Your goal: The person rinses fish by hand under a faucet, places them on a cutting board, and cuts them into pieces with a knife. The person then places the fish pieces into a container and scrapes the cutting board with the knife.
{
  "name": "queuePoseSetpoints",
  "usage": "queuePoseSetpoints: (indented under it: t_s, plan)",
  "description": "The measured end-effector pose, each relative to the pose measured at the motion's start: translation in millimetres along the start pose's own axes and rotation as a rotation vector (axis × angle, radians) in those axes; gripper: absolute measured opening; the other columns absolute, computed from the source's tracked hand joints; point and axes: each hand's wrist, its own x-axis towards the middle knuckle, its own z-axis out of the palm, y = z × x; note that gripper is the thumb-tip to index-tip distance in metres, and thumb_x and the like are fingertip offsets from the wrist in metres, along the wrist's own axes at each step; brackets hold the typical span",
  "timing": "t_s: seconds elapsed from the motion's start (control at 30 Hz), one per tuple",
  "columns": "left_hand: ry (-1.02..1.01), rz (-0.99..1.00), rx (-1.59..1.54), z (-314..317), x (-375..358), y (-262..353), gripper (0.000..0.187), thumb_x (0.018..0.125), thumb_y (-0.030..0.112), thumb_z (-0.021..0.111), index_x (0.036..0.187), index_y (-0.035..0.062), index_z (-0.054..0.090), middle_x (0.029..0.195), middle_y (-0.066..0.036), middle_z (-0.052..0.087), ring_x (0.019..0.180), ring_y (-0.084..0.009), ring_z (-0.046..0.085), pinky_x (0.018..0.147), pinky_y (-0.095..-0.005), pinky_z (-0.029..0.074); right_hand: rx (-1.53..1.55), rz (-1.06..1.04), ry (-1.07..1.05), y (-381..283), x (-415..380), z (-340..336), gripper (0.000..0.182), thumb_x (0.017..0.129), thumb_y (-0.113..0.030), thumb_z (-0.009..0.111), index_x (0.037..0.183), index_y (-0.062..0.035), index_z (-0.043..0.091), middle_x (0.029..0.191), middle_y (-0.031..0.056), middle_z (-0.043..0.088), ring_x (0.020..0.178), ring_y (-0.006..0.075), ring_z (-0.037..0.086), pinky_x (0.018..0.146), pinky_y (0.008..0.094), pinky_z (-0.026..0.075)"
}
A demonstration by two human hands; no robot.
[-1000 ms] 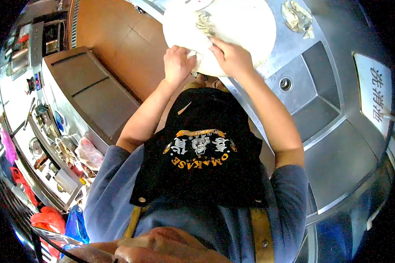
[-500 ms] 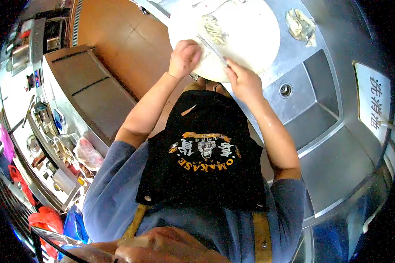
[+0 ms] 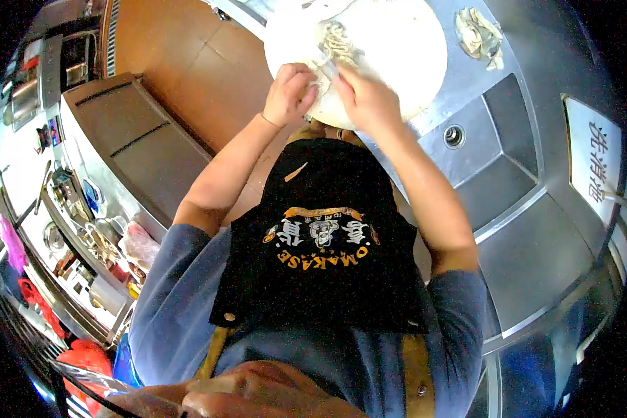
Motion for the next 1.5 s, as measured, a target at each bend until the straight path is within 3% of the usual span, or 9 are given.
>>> queuePoseSetpoints:
  t_s: [0.17, 0.27, 0.5, 0.7, 0.93, 1.0, 1.13, 1.3, 1.5]
  plan:
    - [-0.122, 0.147, 0.070, 5, -3, -8, 0.015, 0.071, 0.004, 0.071, 0.084, 0.0056, 0.064, 0.093, -0.008, 0.062, 0.087, -0.0294, 0.059, 0.078, -0.0385, 0.048, -0.048, -0.106, 0.012, 20, -32, 23, 0.034, 0.097, -0.036, 0.053, 0.122, -0.0179, 0.065, 0.095, 0.0147, 0.071, 0.084, 0.0347, 0.067, 0.071, 0.0438, 0.053]
    - [-0.147, 0.158, 0.114, -1, -3, -4, 0.016, 0.069, 0.005, 0.071, 0.083, 0.0063, 0.065, 0.093, -0.007, 0.062, 0.088, -0.0284, 0.059, 0.079, -0.0375, 0.049, 0.044, -0.039, -0.054, -3, 39, 34, 0.033, 0.097, -0.035, 0.052, 0.121, -0.0175, 0.065, 0.100, 0.0140, 0.070, 0.087, 0.0340, 0.067, 0.072, 0.0440, 0.053]
    - [-0.116, 0.109, 0.064, 1, -15, -6, 0.019, 0.071, 0.005, 0.073, 0.088, 0.0060, 0.065, 0.094, -0.007, 0.062, 0.090, -0.0292, 0.060, 0.080, -0.0382, 0.049, -0.034, -0.084, -0.093, 15, -46, 8, 0.036, 0.096, -0.038, 0.054, 0.121, -0.0140, 0.065, 0.100, 0.0137, 0.070, 0.090, 0.0333, 0.067, 0.076, 0.0426, 0.052]
    - [-0.117, 0.097, 0.069, -7, -16, 5, 0.020, 0.072, 0.005, 0.073, 0.090, 0.0046, 0.066, 0.094, -0.009, 0.062, 0.088, -0.0297, 0.060, 0.079, -0.0389, 0.050, 0.053, -0.069, -0.055, -13, 25, 19, 0.034, 0.096, -0.035, 0.055, 0.122, -0.0148, 0.064, 0.097, 0.0156, 0.070, 0.089, 0.0330, 0.067, 0.075, 0.0411, 0.052]
    - [-0.066, 0.103, 0.110, 4, -23, 6, 0.017, 0.070, 0.004, 0.072, 0.086, 0.0047, 0.066, 0.095, -0.009, 0.062, 0.087, -0.0291, 0.060, 0.076, -0.0389, 0.050, -0.028, -0.155, -0.098, 11, -35, 2, 0.035, 0.096, -0.037, 0.054, 0.125, -0.0191, 0.063, 0.094, 0.0128, 0.071, 0.085, 0.0336, 0.067, 0.071, 0.0439, 0.052]
    - [-0.048, 0.109, 0.143, 9, -24, 5, 0.016, 0.070, 0.003, 0.072, 0.084, 0.0049, 0.066, 0.095, -0.008, 0.062, 0.087, -0.0285, 0.060, 0.076, -0.0385, 0.050, -0.050, -0.031, -0.215, 5, -6, 15, 0.034, 0.095, -0.032, 0.059, 0.123, -0.0140, 0.065, 0.105, 0.0147, 0.069, 0.094, 0.0334, 0.067, 0.078, 0.0400, 0.053]
    - [-0.143, 0.039, 0.108, -6, -20, 16, 0.018, 0.071, 0.005, 0.072, 0.087, 0.0048, 0.066, 0.096, -0.009, 0.062, 0.089, -0.0302, 0.060, 0.080, -0.0381, 0.050, 0.034, -0.164, -0.048, -6, 12, 13, 0.033, 0.095, -0.032, 0.057, 0.123, -0.0152, 0.064, 0.100, 0.0145, 0.070, 0.089, 0.0332, 0.067, 0.075, 0.0406, 0.053]
    - [-0.066, 0.035, 0.123, 1, -33, 13, 0.017, 0.072, 0.005, 0.071, 0.088, 0.0053, 0.066, 0.095, -0.010, 0.062, 0.089, -0.0305, 0.060, 0.080, -0.0396, 0.050, -0.043, -0.077, -0.229, 14, -35, 14, 0.032, 0.095, -0.030, 0.057, 0.123, -0.0165, 0.065, 0.096, 0.0154, 0.070, 0.086, 0.0343, 0.067, 0.074, 0.0413, 0.053]
    - [-0.126, 0.061, 0.216, 1, -17, 16, 0.018, 0.071, 0.001, 0.067, 0.088, 0.0062, 0.065, 0.089, -0.009, 0.060, 0.086, -0.0311, 0.060, 0.078, -0.0403, 0.050, 0.191, -0.162, 0.112, 7, 5, 23, 0.032, 0.096, -0.030, 0.055, 0.122, -0.0131, 0.063, 0.085, 0.0136, 0.069, 0.075, 0.0300, 0.066, 0.066, 0.0389, 0.051]
